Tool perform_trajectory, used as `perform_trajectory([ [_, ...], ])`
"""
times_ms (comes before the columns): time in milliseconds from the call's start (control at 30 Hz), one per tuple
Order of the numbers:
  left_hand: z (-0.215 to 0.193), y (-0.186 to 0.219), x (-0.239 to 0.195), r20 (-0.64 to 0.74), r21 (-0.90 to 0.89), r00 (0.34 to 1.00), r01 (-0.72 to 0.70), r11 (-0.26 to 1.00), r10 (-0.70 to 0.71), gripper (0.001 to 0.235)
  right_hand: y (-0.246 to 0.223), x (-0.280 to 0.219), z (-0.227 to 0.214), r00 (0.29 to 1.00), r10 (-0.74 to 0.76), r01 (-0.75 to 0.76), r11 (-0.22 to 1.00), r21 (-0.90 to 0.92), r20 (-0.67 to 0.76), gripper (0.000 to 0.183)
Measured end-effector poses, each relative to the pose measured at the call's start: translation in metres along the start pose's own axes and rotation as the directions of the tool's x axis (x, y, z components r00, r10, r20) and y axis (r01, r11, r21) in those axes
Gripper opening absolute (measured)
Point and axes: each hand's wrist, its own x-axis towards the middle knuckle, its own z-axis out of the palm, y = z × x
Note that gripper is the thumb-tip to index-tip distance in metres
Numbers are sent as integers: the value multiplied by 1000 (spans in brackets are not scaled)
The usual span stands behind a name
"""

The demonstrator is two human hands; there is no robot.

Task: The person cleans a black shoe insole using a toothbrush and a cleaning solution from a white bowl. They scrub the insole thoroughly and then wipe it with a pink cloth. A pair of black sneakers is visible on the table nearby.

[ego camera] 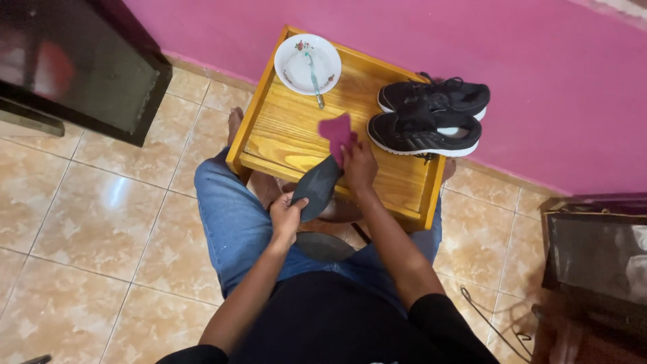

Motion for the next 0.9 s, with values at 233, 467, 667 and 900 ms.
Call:
perform_trajectory([
  [233, 11, -23, 14, 118, 91, 992, 27, 995, -38, 44, -23, -57, 4, 907, -398, 352, 895, 273, 137, 31],
  [467, 22, -26, 14, -37, 156, 999, 15, 988, -10, 31, 16, -20, 2, 915, -350, 322, 933, 160, 200, 38],
  [667, 19, -18, 10, -23, 69, 999, 41, 997, -40, 31, 33, -1, 15, 976, -149, 149, 989, 14, 159, 34],
  [900, 22, -45, 28, -89, 126, 995, 54, 990, -43, 30, -29, -57, 12, 903, -387, 342, 911, 230, 190, 32],
])
